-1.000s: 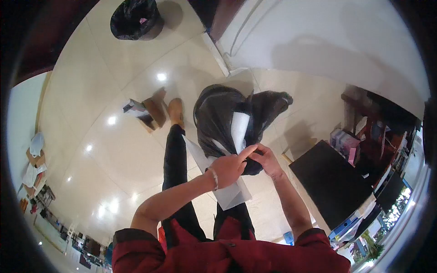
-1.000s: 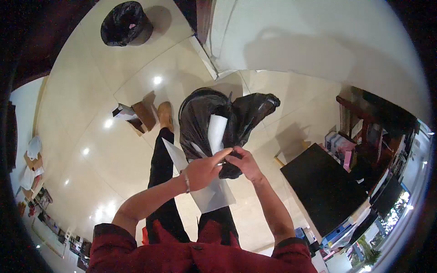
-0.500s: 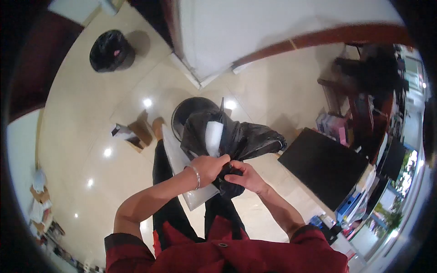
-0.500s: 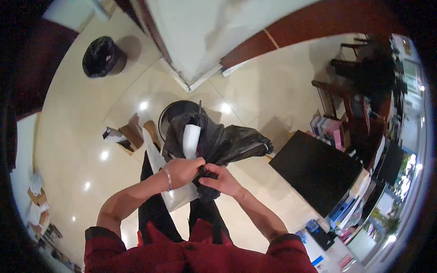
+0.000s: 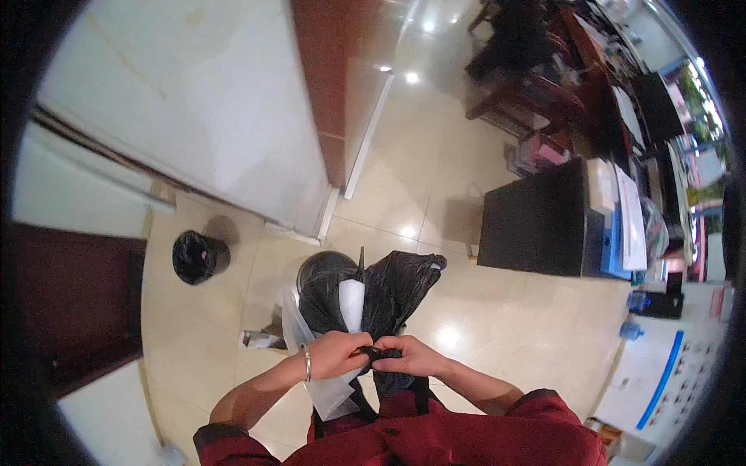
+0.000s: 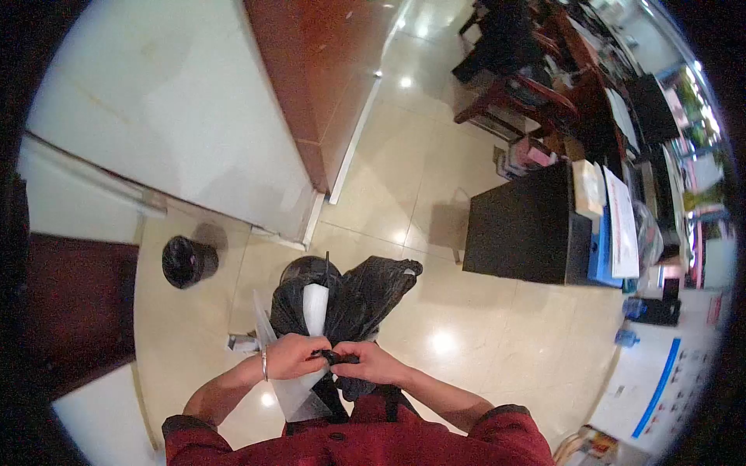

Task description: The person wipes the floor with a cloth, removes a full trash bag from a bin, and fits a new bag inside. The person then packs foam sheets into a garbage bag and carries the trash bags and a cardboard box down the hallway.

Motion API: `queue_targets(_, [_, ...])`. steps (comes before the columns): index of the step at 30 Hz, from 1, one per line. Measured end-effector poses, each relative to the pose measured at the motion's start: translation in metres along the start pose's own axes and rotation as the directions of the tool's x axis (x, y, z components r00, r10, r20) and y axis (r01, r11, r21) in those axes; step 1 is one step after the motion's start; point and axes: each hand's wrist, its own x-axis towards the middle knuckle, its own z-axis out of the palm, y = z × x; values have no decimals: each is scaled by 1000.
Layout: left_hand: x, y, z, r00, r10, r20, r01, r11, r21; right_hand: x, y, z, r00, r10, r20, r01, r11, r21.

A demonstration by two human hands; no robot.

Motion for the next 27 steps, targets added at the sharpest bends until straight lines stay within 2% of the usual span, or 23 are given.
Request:
queue_targets(3, [3,15,-6,995,-6,103,2,999,41,-14,-3,9,996,6,-90,-5,1000,11])
queue_targets(5, [4,13,2,998,-11,67,11,1000,1,-25,3,18,975,-44,-218,34,998,-46])
queue_targets(6, [5,13,12,1000,20,-8,-19,999,46,-31,12,19,957,-61,-284,57,998,-20])
queue_targets(8, [6,22,12,999,-14,33,12,998,67,-50,13,29,908,-72,-413,81,997,3])
queue_targets(9, [4,25,15,999,45,-16,-44,998,47,-62,17,34,871,-114,-478,127,992,-4])
queue_targets(10, [5,17,17,999,30,-41,-27,997,71,-70,29,35,822,-126,-556,137,990,-21])
queue_targets(11, [4,17,16,1000,-27,10,27,1000,1,-86,26,40,785,-101,-611,156,987,37])
queue_targets(12, [1,35,16,998,-59,-24,58,998,-14,-105,23,46,734,8,-679,108,986,129])
queue_targets(13, [0,40,15,986,-166,2,166,984,-64,-121,29,47,686,88,-722,47,985,165])
queue_targets(15, [4,49,18,976,-217,34,220,967,-127,-147,55,54,535,-14,-845,207,972,114])
queue_targets(16, [6,46,16,980,-187,60,193,976,-104,-155,63,58,497,-20,-867,227,968,107])
queue_targets(18, [7,35,17,973,-228,44,232,957,-176,-170,82,83,401,121,-908,365,888,280])
queue_targets(19, [9,32,18,961,-275,29,277,950,-143,-174,88,97,348,136,-928,389,879,275])
queue_targets(20, [15,48,27,967,-253,-1,252,966,-62,-191,94,102,292,141,-946,387,887,252])
queue_targets(21, [22,61,40,951,-309,-15,306,945,-114,-209,101,107,204,151,-967,386,895,221])
queue_targets(22, [26,54,46,941,-339,7,335,926,-174,-219,112,115,158,175,-972,431,873,227])
queue_targets(23, [31,40,50,957,-289,-27,286,954,-90,-228,115,123,119,201,-972,465,854,234])
queue_targets(24, [33,47,46,971,-240,5,240,968,-67,-229,116,128,89,220,-971,495,836,235])
queue_targets(27, [33,33,45,960,-273,67,276,961,-35,-264,119,164,6,240,-971,613,766,193])
